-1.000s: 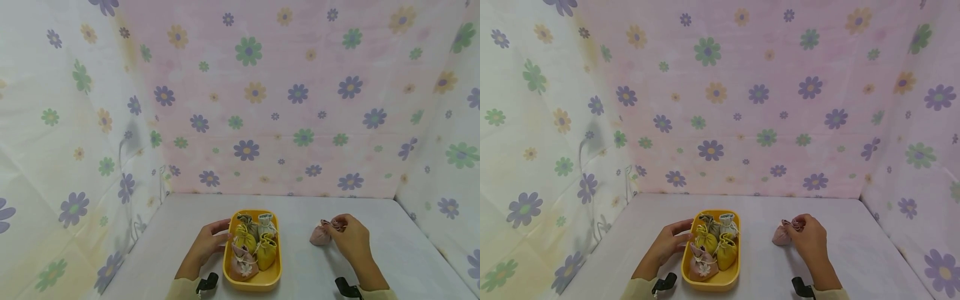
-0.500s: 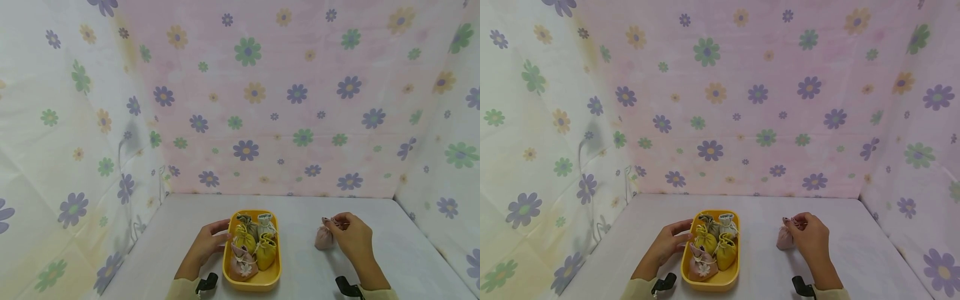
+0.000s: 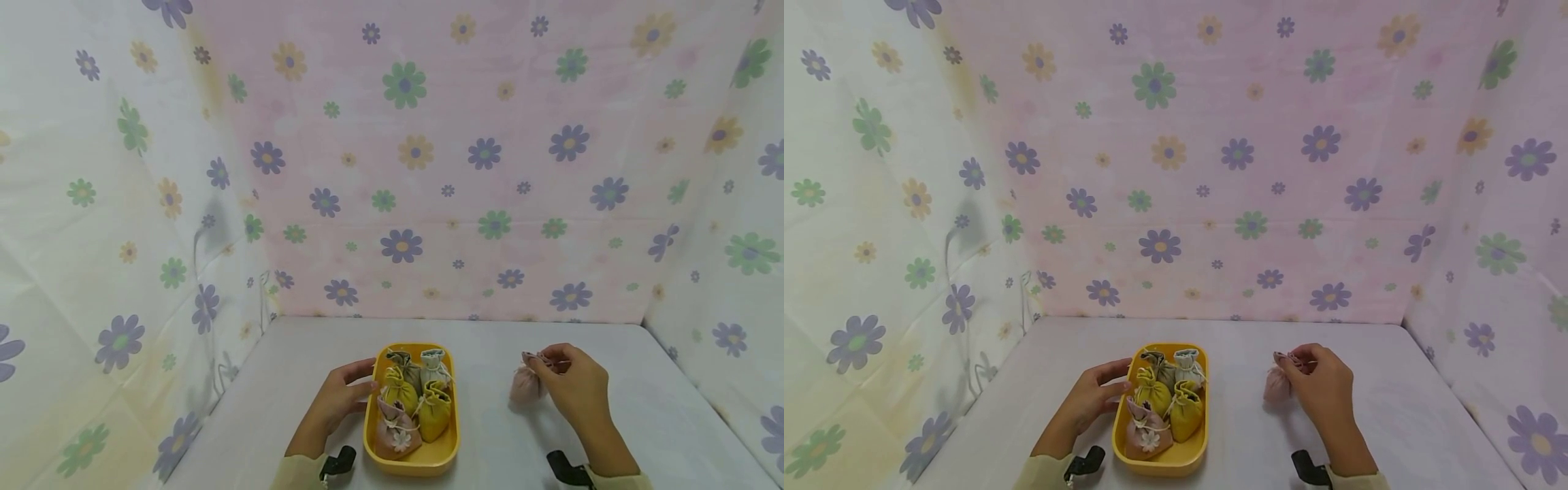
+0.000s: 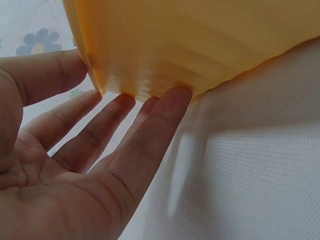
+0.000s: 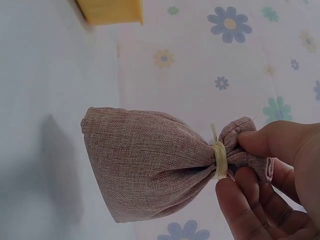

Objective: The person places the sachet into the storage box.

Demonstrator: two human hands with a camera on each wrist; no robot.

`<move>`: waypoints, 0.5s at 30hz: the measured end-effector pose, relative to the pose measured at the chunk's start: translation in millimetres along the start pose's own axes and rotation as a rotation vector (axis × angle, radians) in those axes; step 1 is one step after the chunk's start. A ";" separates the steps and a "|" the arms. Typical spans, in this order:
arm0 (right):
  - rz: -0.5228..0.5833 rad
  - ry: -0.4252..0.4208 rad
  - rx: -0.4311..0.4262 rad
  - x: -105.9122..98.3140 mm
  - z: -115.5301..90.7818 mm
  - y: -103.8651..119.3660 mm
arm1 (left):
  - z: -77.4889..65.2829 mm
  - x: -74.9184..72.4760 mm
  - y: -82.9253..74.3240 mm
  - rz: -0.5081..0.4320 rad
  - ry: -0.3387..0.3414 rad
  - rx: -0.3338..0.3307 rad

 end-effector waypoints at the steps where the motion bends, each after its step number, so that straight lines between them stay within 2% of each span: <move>1: 0.005 -0.002 -0.004 -0.6 -0.5 1.8 | 0.0 0.0 0.1 0.002 -0.001 0.002; 8: 0.027 -0.071 -0.099 -8.8 -3.1 19.5 | -0.2 -0.3 -1.2 -0.007 0.009 0.012; 15: 0.059 -0.091 -0.151 -15.8 -9.3 36.2 | -1.7 0.0 -1.6 -0.006 0.011 0.019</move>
Point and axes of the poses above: each hand's wrist, its own z-axis towards the middle knuckle, its own x-axis out of the palm, y = z × x, the point moved 5 cm from there along z, towards the middle knuckle, and after that the axes turned 11 degrees about -y, right-handed, at the moved point
